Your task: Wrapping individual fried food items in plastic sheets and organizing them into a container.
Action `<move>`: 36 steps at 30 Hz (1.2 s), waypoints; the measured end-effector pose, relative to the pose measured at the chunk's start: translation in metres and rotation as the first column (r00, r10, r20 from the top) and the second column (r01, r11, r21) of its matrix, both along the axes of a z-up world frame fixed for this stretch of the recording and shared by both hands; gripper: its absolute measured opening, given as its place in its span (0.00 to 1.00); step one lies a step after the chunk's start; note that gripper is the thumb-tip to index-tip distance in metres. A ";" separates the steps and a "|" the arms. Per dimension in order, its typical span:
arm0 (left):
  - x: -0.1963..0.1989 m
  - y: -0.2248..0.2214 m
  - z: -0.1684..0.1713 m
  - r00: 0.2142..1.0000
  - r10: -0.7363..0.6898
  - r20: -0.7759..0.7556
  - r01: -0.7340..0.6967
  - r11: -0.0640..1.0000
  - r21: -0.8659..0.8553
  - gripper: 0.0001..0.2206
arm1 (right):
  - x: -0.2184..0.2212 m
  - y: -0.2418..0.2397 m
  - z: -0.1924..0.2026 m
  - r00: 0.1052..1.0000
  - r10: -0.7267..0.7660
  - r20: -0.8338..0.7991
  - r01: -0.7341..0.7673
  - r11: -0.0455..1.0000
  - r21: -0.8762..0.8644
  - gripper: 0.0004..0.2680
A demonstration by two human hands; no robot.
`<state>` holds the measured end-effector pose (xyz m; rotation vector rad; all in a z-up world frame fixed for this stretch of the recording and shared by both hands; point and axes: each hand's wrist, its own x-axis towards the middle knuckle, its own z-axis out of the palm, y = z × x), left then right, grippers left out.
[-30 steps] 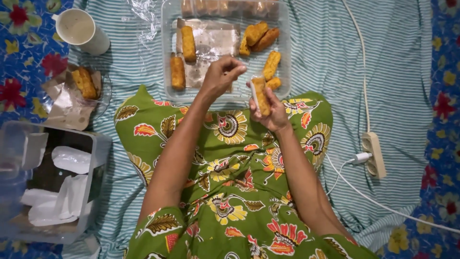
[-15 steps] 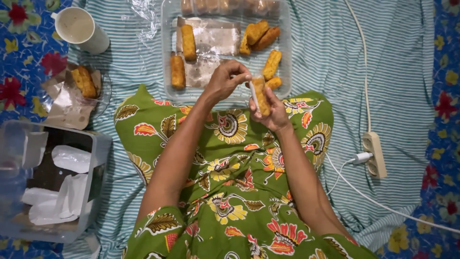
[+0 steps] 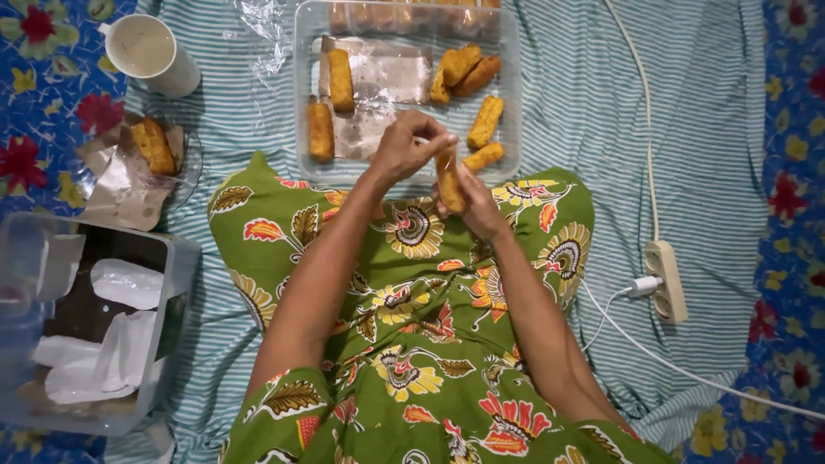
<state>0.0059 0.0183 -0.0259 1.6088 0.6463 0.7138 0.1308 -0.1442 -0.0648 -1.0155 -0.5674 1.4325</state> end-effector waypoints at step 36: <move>0.001 0.004 -0.021 0.993 0.036 -0.111 -0.014 0.980 0.200 0.12 | -0.019 -0.001 0.075 0.954 0.090 0.287 -0.104 0.994 0.031 0.19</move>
